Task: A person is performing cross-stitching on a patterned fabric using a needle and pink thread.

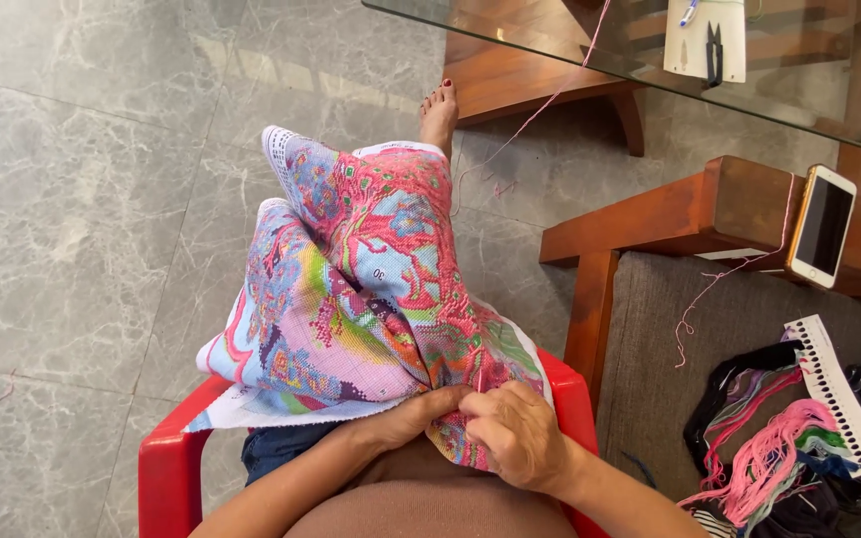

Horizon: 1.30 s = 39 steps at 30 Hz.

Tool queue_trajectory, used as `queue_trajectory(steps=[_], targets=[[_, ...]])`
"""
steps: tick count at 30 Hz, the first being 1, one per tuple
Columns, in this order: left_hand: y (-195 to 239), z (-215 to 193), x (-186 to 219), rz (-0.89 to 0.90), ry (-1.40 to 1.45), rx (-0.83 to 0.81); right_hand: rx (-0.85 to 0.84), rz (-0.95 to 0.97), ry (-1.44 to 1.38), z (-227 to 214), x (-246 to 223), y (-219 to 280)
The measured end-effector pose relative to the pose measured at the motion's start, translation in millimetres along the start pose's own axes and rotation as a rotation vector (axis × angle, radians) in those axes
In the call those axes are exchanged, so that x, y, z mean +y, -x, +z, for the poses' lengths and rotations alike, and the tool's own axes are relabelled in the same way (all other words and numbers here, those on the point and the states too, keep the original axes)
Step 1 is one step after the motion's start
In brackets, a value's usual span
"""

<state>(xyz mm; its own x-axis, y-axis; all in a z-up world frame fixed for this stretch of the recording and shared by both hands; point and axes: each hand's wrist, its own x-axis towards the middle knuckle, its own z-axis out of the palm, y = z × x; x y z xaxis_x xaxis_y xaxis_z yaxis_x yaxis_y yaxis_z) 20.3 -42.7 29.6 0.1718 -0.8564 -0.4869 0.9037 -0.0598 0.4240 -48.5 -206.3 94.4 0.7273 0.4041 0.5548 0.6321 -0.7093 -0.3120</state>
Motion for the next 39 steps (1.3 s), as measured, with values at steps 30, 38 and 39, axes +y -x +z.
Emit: queue_trajectory(steps=[30,38,39], targets=[[6,28,17,0.129,0.054,0.269,0.055,0.413,0.242,-9,-1,13],[10,34,24,0.106,0.047,0.326,-0.022,0.355,0.32,-16,-2,5],[9,33,22,0.106,0.047,0.326,-0.022,0.355,0.32,-16,-2,4]])
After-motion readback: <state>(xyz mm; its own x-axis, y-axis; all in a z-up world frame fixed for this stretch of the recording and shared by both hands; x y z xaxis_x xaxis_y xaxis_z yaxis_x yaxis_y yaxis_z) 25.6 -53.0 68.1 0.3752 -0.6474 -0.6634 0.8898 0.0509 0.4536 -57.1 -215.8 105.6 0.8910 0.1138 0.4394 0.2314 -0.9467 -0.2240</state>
